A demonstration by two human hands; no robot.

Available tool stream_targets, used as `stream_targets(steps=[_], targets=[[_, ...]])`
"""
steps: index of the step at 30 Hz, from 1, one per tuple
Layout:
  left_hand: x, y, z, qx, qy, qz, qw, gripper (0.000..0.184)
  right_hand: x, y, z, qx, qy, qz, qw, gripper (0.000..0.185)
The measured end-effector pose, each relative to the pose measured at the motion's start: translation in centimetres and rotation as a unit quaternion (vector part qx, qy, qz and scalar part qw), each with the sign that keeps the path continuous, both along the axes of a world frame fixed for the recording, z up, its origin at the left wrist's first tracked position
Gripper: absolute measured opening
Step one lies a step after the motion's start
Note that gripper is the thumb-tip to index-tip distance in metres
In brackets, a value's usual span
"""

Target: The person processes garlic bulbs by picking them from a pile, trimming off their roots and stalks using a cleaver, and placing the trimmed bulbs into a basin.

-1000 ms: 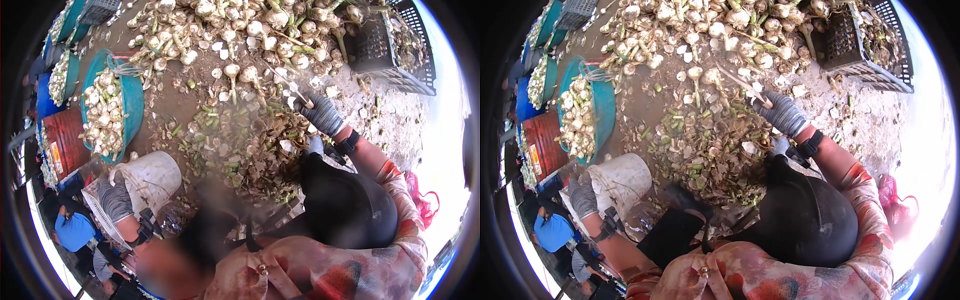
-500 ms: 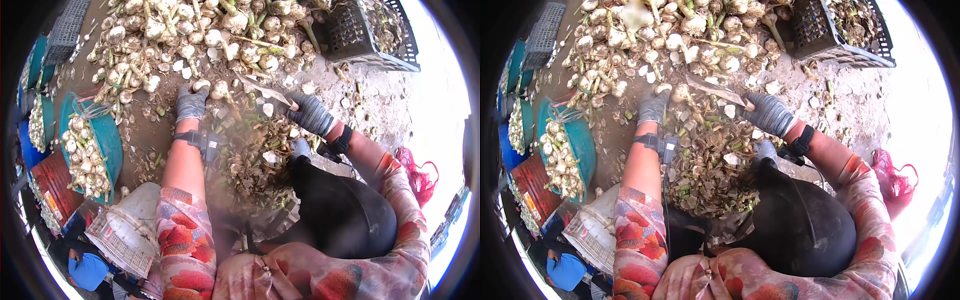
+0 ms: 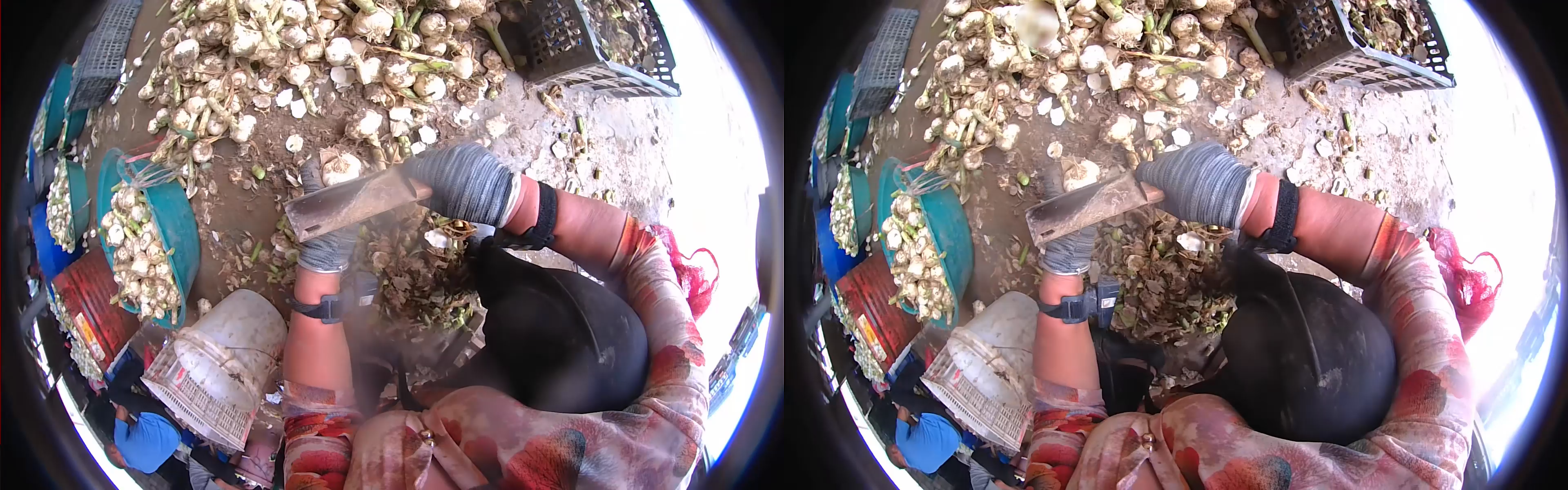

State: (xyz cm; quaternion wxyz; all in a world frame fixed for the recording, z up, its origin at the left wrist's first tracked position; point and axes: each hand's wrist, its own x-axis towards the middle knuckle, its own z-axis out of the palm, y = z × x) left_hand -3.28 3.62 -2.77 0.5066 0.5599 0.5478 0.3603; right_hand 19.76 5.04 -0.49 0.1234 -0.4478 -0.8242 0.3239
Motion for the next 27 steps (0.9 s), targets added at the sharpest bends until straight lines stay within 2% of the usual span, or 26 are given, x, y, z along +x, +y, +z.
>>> stream_targets(steps=[2, 3, 5, 7, 9, 10, 11, 12, 13, 15, 16, 17, 18, 19, 21, 22, 24, 25, 26, 27], targets=[[0.4, -0.4, 0.1, -0.037, -0.048, 0.034, 0.998, 0.063, 0.0, -0.3, -0.8, -0.011, -0.005, -0.002, 1.000, 0.017], [0.7, -0.2, 0.8, 0.002, 0.047, 0.006, 0.999, 0.062, 0.1, -0.4, -1.0, -0.012, -0.007, -0.004, 1.000, 0.017], [0.7, -0.4, 0.2, 0.039, 0.140, -0.025, 0.989, 0.061, 0.2, -0.5, -1.3, -0.045, -0.040, 0.003, 0.998, 0.018], [0.9, -0.5, -1.1, 0.170, 0.230, -0.053, 0.957, 0.060, 0.7, -0.2, -1.5, -0.063, -0.067, 0.003, 0.996, 0.019], [2.0, -1.2, -0.1, 0.146, 0.224, -0.030, 0.963, 0.056, 1.4, -0.3, -2.3, -0.065, -0.084, 0.006, 0.994, 0.023], [2.9, -1.0, 1.4, 0.041, 0.132, 0.047, 0.989, 0.055, 1.6, 0.3, -3.2, -0.111, -0.146, -0.014, 0.983, 0.024], [3.6, -1.1, 2.3, -0.066, 0.036, 0.121, 0.990, 0.053, 2.8, 1.4, -3.8, -0.216, -0.187, -0.154, 0.946, 0.019], [3.8, -1.4, 2.9, 0.013, 0.061, 0.141, 0.988, 0.053, 5.3, 0.5, -5.5, -0.203, -0.195, -0.170, 0.944, 0.021], [3.3, -0.7, 3.4, 0.022, 0.065, 0.151, 0.986, 0.053, 7.2, 0.3, -7.2, -0.182, -0.201, -0.178, 0.946, 0.023], [2.8, -0.9, 4.2, -0.019, 0.114, 0.050, 0.992, 0.056, 6.0, -0.6, -6.0, -0.135, -0.015, -0.183, 0.974, 0.033], [3.3, -0.9, 2.2, 0.004, 0.120, 0.081, 0.989, 0.056, 4.6, -0.6, -3.9, -0.240, 0.183, -0.196, 0.933, 0.039], [4.1, 0.2, 2.2, 0.012, 0.114, 0.085, 0.990, 0.056, 2.7, -0.8, -4.7, -0.281, 0.290, -0.217, 0.889, 0.041], [4.8, 0.6, 2.8, 0.156, 0.227, 0.013, 0.961, 0.059, 1.7, 0.4, 1.6, -0.392, 0.291, -0.208, 0.848, 0.045], [5.3, 0.3, 3.5, 0.289, 0.331, -0.063, 0.896, 0.063, 1.1, 0.7, -0.3, -0.462, 0.275, -0.208, 0.817, 0.046], [6.1, -0.3, 5.0, 0.285, 0.306, -0.024, 0.908, 0.063, 0.2, 0.4, -0.8, -0.375, 0.299, -0.207, 0.853, 0.040], [6.2, -1.0, 6.0, 0.109, 0.088, 0.070, 0.988, 0.064, 0.2, 0.5, -1.5, -0.344, 0.313, -0.181, 0.867, 0.037], [5.4, -0.7, 4.8, -0.058, -0.129, 0.102, 0.985, 0.058, 0.0, 0.6, -1.9, -0.283, 0.310, -0.141, 0.897, 0.032], [4.9, -0.6, 4.2, -0.136, -0.225, 0.139, 0.955, 0.056, -0.6, 0.1, -2.0, -0.288, 0.310, -0.138, 0.895, 0.032], [4.5, -0.9, 1.7, -0.247, -0.352, 0.165, 0.888, 0.052, -1.3, -0.3, -2.1, -0.253, 0.312, -0.123, 0.908, 0.031], [4.7, -0.6, 1.4, -0.347, -0.469, 0.183, 0.791, 0.050, -1.7, -0.4, -2.1, -0.214, 0.313, -0.108, 0.919, 0.030]])
